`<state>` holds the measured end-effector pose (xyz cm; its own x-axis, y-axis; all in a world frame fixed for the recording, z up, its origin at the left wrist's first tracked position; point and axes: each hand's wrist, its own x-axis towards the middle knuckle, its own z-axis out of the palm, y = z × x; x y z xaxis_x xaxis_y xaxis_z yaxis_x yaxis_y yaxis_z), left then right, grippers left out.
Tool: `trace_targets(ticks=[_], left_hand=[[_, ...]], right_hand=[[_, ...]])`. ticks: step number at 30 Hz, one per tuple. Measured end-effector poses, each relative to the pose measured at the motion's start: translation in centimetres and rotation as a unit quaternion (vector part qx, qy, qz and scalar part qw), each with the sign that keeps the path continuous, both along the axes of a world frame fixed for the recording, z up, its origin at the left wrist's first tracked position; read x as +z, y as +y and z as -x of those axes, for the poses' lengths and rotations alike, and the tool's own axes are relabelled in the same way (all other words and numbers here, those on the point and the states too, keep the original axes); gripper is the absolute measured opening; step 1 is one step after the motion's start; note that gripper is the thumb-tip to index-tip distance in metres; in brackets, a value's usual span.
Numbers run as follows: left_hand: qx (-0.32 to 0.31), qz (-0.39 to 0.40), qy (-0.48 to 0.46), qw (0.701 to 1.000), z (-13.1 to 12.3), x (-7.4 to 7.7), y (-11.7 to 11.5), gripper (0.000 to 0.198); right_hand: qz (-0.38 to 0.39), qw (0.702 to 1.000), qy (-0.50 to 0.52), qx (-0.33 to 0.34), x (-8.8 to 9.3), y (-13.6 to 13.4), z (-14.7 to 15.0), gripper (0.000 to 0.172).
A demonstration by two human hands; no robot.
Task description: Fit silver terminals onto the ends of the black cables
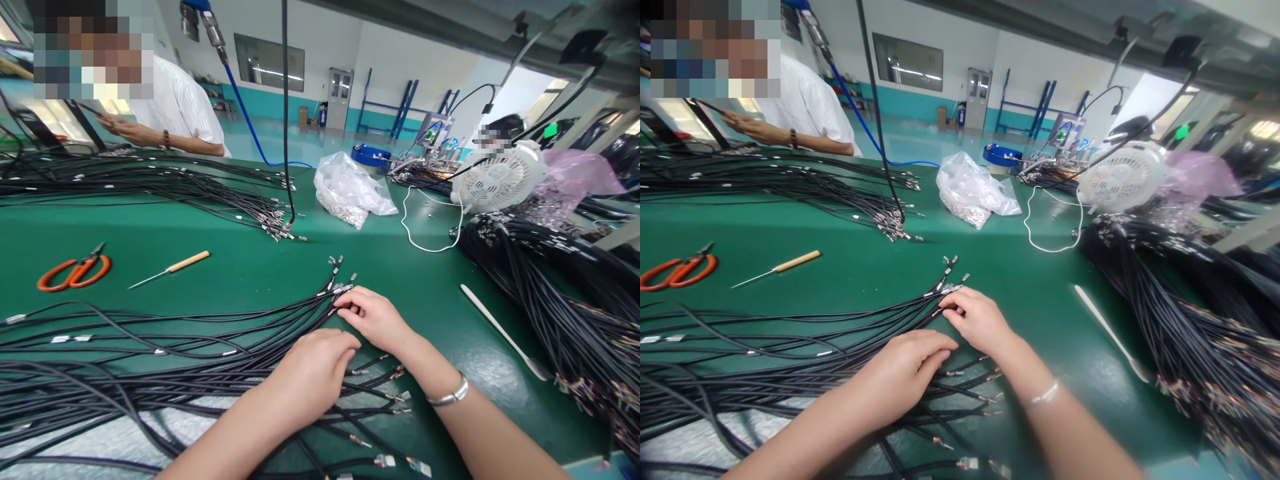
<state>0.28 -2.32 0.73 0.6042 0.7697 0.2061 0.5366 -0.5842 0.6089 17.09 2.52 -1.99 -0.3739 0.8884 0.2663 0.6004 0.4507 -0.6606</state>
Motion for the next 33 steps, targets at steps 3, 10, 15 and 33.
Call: trace_targets(ticks=[3, 10, 15, 33], left_hand=[[0.043, -0.049, -0.009, 0.998, 0.0, -0.3, 0.7, 0.022], [0.141, -0.034, -0.056, 0.988, 0.6, 0.0, 2.0, 0.017], [0.145, 0.131, -0.115, 0.974, 0.6, 0.9, 2.3, 0.016], [0.100, 0.381, -0.266, 0.880, 1.3, 1.1, 3.0, 0.011]], right_hand=[[-0.001, 1.000, 0.004, 0.003, 0.2, -0.1, -0.1, 0.010], [0.157, 0.970, 0.184, 0.009, 2.0, -1.3, -0.4, 0.006], [0.234, 0.939, 0.251, 0.009, 2.4, -1.4, -0.4, 0.013], [0.326, 0.895, 0.302, 0.022, 3.2, -1.8, -0.4, 0.018]])
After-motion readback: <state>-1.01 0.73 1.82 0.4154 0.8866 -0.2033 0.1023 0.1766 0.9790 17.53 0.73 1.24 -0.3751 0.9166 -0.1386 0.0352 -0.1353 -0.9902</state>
